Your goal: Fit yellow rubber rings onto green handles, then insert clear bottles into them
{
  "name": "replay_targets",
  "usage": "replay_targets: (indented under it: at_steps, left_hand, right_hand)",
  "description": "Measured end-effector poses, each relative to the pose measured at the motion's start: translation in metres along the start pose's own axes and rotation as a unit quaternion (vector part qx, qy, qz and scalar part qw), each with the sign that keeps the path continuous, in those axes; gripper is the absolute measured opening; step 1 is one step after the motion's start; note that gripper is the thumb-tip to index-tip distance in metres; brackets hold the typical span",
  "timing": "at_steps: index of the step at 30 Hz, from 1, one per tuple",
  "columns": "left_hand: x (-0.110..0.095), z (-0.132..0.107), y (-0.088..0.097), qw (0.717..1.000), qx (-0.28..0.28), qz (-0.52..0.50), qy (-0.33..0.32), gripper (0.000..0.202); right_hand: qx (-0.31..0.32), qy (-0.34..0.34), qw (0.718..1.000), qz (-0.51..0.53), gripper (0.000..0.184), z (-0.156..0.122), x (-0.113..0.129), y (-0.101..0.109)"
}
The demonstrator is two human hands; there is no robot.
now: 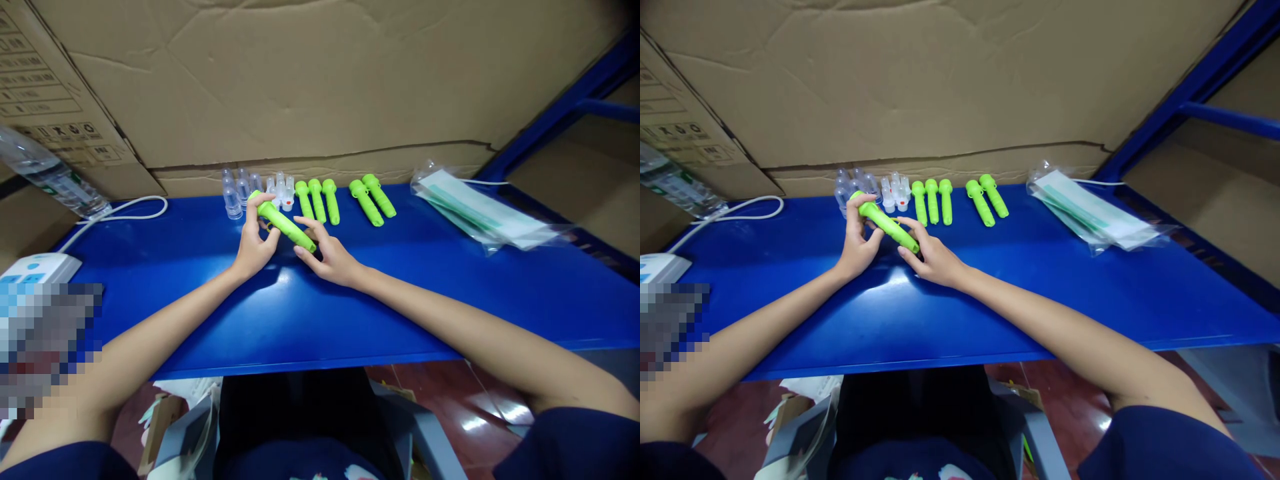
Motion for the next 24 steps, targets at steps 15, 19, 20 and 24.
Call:
replay_targets:
  at_steps: [15, 19, 20, 24]
  left_hand:
    - [0.008, -0.002, -0.003, 0.99, 0.08, -0.096, 0.073, 0.055]
    - [0.009, -0.001, -0.003, 0.989, 0.082, -0.1, 0.073, 0.056]
    - [0.009, -0.001, -0.002, 0.989, 0.083, -0.101, 0.072, 0.056]
    - [0.009, 0.001, -0.001, 0.989, 0.086, -0.102, 0.068, 0.053]
  right_hand:
    - [0.043, 0.103, 0.994, -0.007, 0.051, -0.006, 0.015, 0.01]
    - [0.029, 0.097, 0.994, 0.026, 0.05, -0.007, 0.014, 0.009]
    - [0.023, 0.092, 0.995, 0.038, 0.05, -0.007, 0.013, 0.008]
    - [-0.021, 0.053, 0.994, 0.092, 0.049, -0.008, 0.008, 0.008]
Point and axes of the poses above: each hand's wrist, its own z-axis towards the middle knuckle, its own y-axis out of the back of the hand, x = y × z, the point moved 2 cm from there along z, towards the middle knuckle, and after that the axes turned 3 degrees about y, right-handed, at the moved point
